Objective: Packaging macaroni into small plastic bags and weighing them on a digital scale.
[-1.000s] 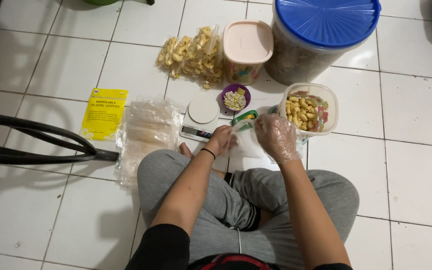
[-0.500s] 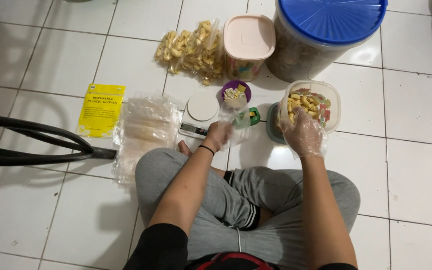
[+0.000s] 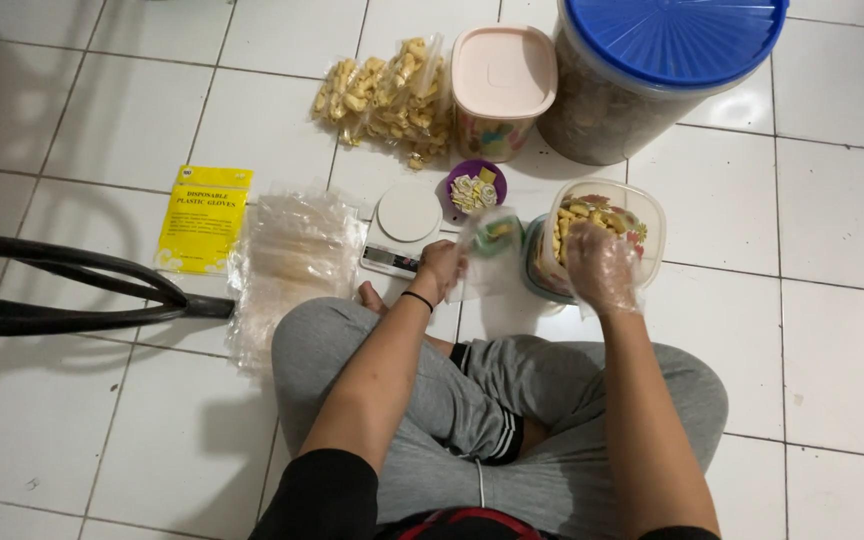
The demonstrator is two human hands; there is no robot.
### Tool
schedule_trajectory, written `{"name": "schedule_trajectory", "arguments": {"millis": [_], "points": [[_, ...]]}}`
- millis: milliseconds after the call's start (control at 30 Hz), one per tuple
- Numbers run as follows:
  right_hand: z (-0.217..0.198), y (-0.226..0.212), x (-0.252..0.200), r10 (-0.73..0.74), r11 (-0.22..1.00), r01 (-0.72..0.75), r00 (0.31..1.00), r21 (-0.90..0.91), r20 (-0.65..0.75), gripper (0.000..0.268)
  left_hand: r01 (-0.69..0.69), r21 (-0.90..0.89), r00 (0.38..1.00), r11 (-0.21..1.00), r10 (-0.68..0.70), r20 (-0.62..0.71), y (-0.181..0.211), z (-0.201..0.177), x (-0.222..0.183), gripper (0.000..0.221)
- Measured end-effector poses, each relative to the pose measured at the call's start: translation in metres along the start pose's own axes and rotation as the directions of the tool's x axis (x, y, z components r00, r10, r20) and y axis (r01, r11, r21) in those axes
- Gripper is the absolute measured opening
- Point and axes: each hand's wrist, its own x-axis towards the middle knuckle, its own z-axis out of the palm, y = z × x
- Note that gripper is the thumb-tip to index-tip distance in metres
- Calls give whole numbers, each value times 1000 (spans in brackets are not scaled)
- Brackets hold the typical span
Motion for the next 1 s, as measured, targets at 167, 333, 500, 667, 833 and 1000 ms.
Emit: {"name": "schedule_trajectory", "arguments": {"millis": [167,333,500,667,833,1000], "points": [[-34,-22,27,143,975,-97,964,-201,226,90,-10,10,1000,1000,10,12,4,-1,3,22],[-6,-19,58,251,939,-89,838,-332,485,114,35,-38,999,999,-34,28,17,0,-9,22],[72,-22,74,430,752,-308,899,-582,80,53,79,-127,984,989,-57,167,18,-1,3,17],[-30,-45,43,179,927,-6,886,-375,427,68,162,-160,952,974,-112,284,30,1,-19,6],[-25,-41,48,188,936,-31,885,-350,425,59,213,-208,939,955,-142,313,31,-1,-18,5],[-21,-35,50,268,915,-64,834,-398,483,67,296,-364,907,883,-141,396,41,-2,-26,6]]}}
